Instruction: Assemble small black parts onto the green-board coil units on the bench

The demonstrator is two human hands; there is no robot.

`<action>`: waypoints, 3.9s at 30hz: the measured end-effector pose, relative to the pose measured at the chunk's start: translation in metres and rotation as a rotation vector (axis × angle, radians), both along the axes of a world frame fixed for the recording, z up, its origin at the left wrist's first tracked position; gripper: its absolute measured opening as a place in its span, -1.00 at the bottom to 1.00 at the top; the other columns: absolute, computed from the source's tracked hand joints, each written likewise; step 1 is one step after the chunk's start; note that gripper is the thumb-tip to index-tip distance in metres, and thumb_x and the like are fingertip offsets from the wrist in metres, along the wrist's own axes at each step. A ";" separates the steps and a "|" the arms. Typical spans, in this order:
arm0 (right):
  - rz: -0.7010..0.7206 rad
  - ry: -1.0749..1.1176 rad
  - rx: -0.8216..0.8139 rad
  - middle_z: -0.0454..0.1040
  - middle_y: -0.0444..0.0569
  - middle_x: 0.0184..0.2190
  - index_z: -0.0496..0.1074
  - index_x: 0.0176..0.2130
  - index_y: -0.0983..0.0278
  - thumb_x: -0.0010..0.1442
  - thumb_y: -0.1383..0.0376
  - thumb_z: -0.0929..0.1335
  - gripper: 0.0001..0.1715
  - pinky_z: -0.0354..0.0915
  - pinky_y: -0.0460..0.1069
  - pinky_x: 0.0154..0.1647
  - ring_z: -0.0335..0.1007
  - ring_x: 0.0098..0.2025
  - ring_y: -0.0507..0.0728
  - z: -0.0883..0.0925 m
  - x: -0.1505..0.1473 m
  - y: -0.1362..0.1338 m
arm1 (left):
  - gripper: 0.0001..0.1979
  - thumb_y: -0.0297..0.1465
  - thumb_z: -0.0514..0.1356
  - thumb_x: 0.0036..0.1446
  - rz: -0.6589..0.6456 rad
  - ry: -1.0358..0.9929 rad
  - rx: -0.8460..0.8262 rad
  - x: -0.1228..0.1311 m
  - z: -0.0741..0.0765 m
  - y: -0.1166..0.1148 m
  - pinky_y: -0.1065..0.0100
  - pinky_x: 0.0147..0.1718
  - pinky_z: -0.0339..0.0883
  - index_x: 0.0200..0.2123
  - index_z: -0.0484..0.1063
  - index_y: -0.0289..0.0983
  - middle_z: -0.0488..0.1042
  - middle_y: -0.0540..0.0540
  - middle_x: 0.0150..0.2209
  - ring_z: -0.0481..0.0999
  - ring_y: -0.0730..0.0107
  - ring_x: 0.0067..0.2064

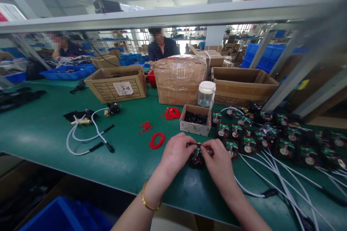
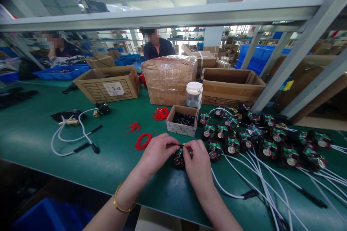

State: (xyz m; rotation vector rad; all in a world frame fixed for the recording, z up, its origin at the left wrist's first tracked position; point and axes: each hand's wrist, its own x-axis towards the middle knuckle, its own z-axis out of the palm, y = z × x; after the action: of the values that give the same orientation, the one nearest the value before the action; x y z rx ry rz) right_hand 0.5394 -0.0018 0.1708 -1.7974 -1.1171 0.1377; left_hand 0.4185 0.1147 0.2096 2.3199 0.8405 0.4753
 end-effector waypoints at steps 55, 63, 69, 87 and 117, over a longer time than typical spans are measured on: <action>0.067 0.283 -0.007 0.41 -0.13 -0.44 0.48 -0.38 0.19 0.20 0.15 0.37 -0.81 0.24 0.02 -0.35 0.32 -0.39 0.14 -0.007 0.016 0.002 | -0.84 -0.37 0.26 0.18 -0.042 -0.052 -0.128 -0.003 -0.004 0.011 0.31 -0.10 0.39 -0.26 0.67 -0.15 0.65 -0.02 -0.24 0.60 0.29 -0.15; 0.054 0.262 0.004 0.42 -0.12 -0.45 0.49 -0.38 0.19 0.19 0.14 0.37 -0.80 0.26 0.02 -0.35 0.34 -0.38 0.15 -0.009 0.016 0.002 | -0.87 -0.36 0.29 0.12 -0.067 0.071 0.004 0.013 0.008 0.006 0.30 -0.21 0.39 -0.31 0.68 -0.16 0.61 -0.06 -0.30 0.57 0.24 -0.21; 0.061 0.266 -0.012 0.42 -0.13 -0.43 0.49 -0.37 0.19 0.21 0.14 0.37 -0.79 0.24 0.03 -0.32 0.33 -0.37 0.14 -0.009 0.016 0.002 | -0.79 -0.39 0.22 0.15 -0.057 0.086 -0.010 0.010 0.013 0.006 0.31 -0.18 0.40 -0.28 0.70 -0.13 0.65 -0.06 -0.26 0.60 0.23 -0.18; 0.063 0.290 -0.016 0.41 -0.13 -0.42 0.48 -0.38 0.20 0.20 0.14 0.36 -0.79 0.21 0.02 -0.32 0.31 -0.38 0.13 -0.009 0.015 0.002 | -0.83 -0.42 0.26 0.14 0.017 -0.122 -0.133 -0.003 -0.009 0.005 0.30 -0.10 0.39 -0.27 0.69 -0.16 0.65 -0.04 -0.27 0.60 0.28 -0.17; 0.089 0.342 -0.004 0.51 -0.05 -0.27 0.54 -0.19 0.19 0.24 0.10 0.35 -0.73 0.29 0.07 -0.19 0.42 -0.23 0.20 -0.019 0.016 -0.006 | -0.71 -0.34 0.23 0.18 0.128 -0.371 -0.299 -0.019 -0.044 -0.016 0.28 -0.12 0.43 -0.06 0.65 -0.15 0.57 -0.06 -0.26 0.55 0.30 -0.22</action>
State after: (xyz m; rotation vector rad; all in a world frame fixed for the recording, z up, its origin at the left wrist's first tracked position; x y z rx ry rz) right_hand 0.5551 -0.0079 0.1521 -1.6504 -0.9492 0.4821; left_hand 0.3996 0.0984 0.1658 1.8379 0.8160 0.7531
